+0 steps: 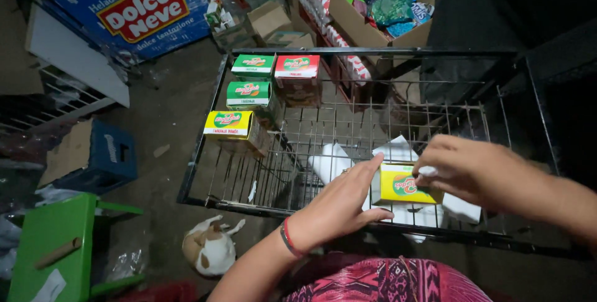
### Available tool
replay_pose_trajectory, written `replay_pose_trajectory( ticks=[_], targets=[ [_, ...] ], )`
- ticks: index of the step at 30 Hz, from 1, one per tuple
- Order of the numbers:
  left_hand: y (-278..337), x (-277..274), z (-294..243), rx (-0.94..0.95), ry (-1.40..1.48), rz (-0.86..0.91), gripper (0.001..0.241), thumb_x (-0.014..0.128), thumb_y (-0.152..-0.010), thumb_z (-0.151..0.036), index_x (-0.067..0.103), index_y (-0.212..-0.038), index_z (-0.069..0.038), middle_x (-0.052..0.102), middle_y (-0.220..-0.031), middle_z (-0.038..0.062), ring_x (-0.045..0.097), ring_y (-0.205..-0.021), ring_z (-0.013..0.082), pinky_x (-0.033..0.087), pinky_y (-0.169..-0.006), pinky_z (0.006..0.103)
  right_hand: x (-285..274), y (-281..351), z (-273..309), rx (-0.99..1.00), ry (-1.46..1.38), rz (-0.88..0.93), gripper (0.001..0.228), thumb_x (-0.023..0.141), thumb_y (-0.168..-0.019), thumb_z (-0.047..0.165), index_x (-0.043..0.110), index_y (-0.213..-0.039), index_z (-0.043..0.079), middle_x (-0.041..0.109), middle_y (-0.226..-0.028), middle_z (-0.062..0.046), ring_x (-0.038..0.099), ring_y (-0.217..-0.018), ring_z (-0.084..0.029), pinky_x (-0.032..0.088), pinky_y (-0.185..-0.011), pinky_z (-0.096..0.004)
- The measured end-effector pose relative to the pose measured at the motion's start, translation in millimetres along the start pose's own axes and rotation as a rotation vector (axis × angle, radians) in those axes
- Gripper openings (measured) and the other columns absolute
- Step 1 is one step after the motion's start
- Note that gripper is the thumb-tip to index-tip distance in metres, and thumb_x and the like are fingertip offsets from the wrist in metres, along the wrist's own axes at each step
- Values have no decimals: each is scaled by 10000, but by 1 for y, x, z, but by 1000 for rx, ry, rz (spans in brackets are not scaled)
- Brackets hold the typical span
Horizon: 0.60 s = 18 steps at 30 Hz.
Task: Organizing and cleaning small product packets by removing them from a box, wiping them, and placing them in a metal basket.
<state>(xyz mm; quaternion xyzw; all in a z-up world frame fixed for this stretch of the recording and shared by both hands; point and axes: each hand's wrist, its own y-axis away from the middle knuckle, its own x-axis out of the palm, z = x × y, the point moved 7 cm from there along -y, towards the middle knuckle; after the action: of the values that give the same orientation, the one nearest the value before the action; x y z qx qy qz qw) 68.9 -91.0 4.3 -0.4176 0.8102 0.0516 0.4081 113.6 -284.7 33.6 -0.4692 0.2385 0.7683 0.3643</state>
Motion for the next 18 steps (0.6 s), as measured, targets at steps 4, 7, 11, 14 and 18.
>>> replay_pose_trajectory(
  ticks=[4,7,11,14,18],
  targets=[
    [-8,4,4,-65,65,20,869,756,-870,-307,302,-1524,40,516,-1449,260,540,-1321,397,424,-1101,448,4,13,2,137,51,48,231,725,-870,380,693,-1097,415,665,-1093,136,733,-788,-106,558,-629,-307],
    [-9,11,15,-82,54,20,755,755,-855,-255,389,-1445,42,537,-1421,240,538,-1319,368,426,-1101,440,0,16,11,218,108,94,265,679,-882,460,662,-1146,443,628,-1236,202,746,-797,-126,561,-634,-334],
    [-9,14,17,-78,55,16,744,771,-855,-274,404,-1421,40,544,-1385,235,562,-1266,375,439,-1073,446,9,19,8,238,250,145,491,699,-840,567,536,-1295,477,557,-1323,236,749,-897,-94,613,-572,-393],
    [-8,17,19,-74,41,13,768,777,-849,-276,399,-1431,53,525,-1416,249,545,-1295,382,425,-1098,450,12,20,12,220,269,154,506,673,-865,560,492,-1324,447,536,-1337,221,736,-929,-98,631,-582,-397],
    [-7,15,14,-51,67,-6,741,777,-857,-270,403,-1419,35,553,-1355,231,572,-1238,378,446,-1052,436,14,13,14,385,222,329,585,677,-883,602,425,-1390,456,490,-1306,133,712,-1023,-173,600,-747,-460]
  ],
)
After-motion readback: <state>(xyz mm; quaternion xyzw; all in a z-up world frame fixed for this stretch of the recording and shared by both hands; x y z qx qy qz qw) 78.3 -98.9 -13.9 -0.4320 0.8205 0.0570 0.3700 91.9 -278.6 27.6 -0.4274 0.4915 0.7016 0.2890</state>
